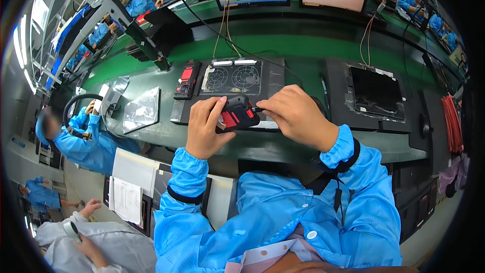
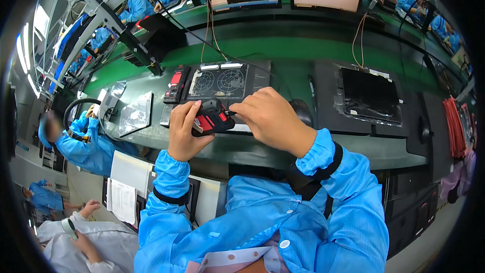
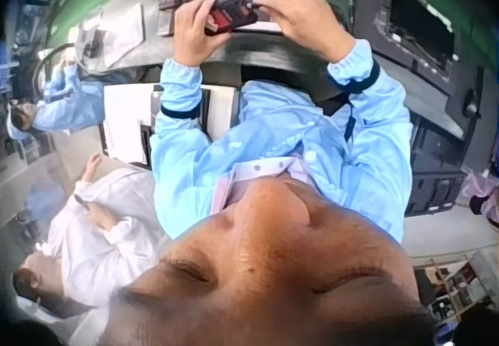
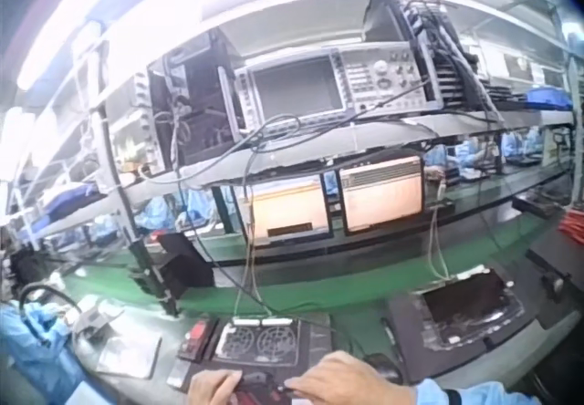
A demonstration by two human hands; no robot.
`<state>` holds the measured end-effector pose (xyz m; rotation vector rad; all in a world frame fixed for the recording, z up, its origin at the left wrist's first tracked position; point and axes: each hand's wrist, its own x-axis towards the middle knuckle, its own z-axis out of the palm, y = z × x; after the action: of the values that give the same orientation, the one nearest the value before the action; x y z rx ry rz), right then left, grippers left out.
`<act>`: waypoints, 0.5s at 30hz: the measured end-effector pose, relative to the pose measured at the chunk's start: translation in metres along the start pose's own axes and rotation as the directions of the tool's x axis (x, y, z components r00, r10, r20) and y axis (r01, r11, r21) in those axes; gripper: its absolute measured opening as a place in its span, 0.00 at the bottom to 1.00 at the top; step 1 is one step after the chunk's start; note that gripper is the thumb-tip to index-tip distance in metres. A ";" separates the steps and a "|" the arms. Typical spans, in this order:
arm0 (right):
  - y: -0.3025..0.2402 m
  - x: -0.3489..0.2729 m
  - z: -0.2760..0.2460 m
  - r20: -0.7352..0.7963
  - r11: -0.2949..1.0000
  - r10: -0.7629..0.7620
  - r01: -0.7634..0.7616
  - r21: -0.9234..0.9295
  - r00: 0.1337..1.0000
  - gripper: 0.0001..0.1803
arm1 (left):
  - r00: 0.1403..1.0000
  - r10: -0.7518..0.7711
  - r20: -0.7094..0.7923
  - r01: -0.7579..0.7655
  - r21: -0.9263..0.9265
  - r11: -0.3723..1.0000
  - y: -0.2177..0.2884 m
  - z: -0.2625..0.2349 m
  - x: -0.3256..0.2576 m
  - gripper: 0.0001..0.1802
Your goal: Testing and labeling electronic tablets at a factory workstation.
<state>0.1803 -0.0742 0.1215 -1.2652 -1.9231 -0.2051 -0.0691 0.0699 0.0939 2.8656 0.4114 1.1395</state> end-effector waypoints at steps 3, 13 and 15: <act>0.003 0.006 -0.002 0.096 1.000 -0.012 0.015 -0.025 0.995 0.13 | 0.999 0.017 0.048 -0.017 -0.012 1.000 -0.003 -0.003 0.003 0.56; 0.031 0.012 0.022 0.334 0.986 0.158 -0.130 -0.103 0.929 0.20 | 0.952 0.029 0.305 -0.006 -0.077 0.997 -0.033 0.002 0.028 0.56; 0.035 0.020 0.033 0.213 0.984 0.143 -0.116 -0.131 0.967 0.27 | 0.950 0.039 0.309 -0.026 -0.047 0.999 -0.048 0.016 0.042 0.53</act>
<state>0.1883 -0.0257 0.1043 -1.5431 -2.0306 -0.1148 -0.0403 0.1277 0.1049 2.9510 0.3212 0.6707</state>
